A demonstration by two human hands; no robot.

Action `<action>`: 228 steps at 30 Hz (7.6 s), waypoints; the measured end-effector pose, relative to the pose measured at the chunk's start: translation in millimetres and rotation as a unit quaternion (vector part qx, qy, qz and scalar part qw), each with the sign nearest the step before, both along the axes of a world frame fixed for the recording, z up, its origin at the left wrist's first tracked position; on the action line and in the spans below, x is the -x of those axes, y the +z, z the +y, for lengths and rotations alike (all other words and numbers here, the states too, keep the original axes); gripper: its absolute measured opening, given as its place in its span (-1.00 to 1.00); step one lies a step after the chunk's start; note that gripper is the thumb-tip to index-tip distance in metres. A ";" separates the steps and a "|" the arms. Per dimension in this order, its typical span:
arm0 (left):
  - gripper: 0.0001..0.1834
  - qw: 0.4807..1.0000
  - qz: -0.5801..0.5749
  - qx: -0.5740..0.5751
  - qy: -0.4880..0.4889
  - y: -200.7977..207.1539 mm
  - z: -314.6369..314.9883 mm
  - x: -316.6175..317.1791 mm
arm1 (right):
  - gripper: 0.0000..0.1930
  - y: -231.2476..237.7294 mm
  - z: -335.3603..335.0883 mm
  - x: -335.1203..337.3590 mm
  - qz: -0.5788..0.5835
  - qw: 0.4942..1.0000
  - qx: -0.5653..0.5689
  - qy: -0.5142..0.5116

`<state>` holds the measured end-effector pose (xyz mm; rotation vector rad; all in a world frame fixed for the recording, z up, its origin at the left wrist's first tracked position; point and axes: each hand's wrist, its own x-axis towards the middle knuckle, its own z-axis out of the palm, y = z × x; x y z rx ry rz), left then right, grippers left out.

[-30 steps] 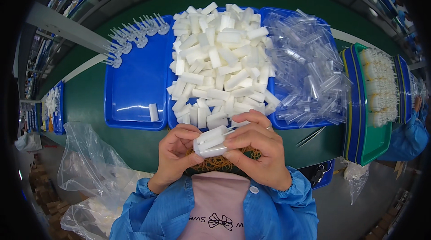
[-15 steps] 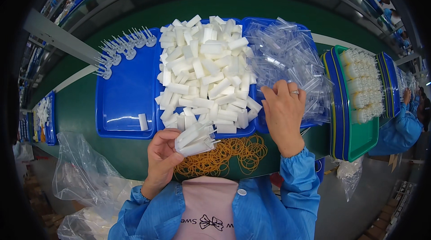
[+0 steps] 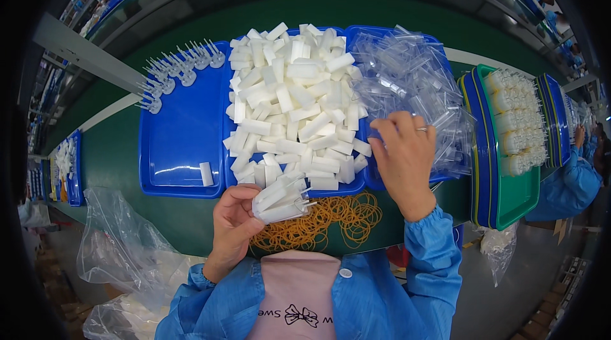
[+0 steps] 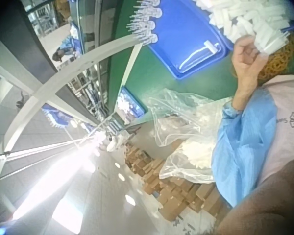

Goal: The person assembles component sets by attaching foam blocks onto plastic prongs, sliding clear plastic sleeves over them, securing each bundle with a rubber band, and adjusting the parts with a metal tool.

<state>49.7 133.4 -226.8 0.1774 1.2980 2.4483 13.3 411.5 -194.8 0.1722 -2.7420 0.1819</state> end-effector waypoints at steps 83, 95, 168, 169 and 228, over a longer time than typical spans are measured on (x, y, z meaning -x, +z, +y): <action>-0.48 0.899 0.328 0.284 -0.057 28.1 13.7 5.6 | -0.68 16.2 -49.5 -49.5 -0.051 0.745 0.644 0.166; -0.47 0.904 0.315 0.283 -0.059 28.1 16.5 2.2 | -0.69 16.1 -49.4 -52.0 -0.048 0.755 0.632 0.166; -0.54 0.993 0.104 0.054 -0.026 14.1 4.8 -7.5 | -0.81 5.0 -69.8 -67.2 -0.009 0.812 0.560 0.165; -0.54 0.991 0.112 0.068 -0.022 13.9 4.0 -7.8 | -0.81 4.7 -70.9 -66.8 -0.012 0.811 0.562 0.164; -0.37 0.990 -0.119 -0.069 -0.043 9.2 6.5 -2.7 | -0.59 -11.0 2.8 23.0 0.013 0.998 -0.020 -0.058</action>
